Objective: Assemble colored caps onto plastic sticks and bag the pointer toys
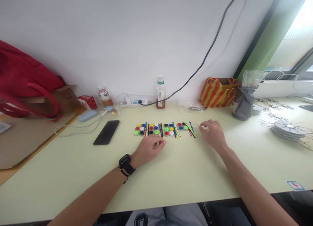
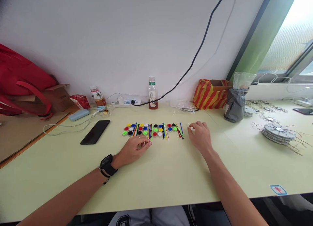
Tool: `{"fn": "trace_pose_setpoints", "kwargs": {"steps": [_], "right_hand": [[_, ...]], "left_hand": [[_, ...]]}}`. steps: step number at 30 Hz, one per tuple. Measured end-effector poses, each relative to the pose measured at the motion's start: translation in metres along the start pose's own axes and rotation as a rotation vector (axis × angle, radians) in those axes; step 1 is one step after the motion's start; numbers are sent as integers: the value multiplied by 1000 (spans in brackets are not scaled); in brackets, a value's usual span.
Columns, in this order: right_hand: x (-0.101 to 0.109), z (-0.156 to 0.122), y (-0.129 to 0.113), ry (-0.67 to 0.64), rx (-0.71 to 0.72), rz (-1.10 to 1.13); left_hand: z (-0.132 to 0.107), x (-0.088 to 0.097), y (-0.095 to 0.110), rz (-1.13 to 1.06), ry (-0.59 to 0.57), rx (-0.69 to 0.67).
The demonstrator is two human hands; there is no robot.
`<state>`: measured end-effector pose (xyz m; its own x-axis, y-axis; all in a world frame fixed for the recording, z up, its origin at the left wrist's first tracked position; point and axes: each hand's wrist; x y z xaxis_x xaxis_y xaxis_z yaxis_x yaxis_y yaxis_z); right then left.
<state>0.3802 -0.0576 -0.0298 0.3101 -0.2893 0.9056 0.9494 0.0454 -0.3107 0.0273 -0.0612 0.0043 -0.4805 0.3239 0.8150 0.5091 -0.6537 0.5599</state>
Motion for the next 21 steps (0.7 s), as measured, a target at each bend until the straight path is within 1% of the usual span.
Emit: {"fn": "trace_pose_setpoints", "kwargs": {"steps": [3,6,15,21], "right_hand": [[-9,0,-10,-66,133,47],[-17,1,-17,-91,174,42],[-27,5,-26,-63,140,3],[-27,5,-29,-34,96,46]], "left_hand": [[0,0,1,-6,-7,1],[0,0,2,-17,-4,-3],[2,1,3,5,-2,-6],[2,2,4,9,-10,2]]}}
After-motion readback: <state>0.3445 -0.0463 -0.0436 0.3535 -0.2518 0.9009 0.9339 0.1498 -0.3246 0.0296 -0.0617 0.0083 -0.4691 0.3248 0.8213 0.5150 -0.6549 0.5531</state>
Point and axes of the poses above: each hand's wrist, its own z-axis towards the middle knuckle, its own x-axis out of the back of the hand, y = z × x, and after that the axes turned 14 degrees about -y, right-handed
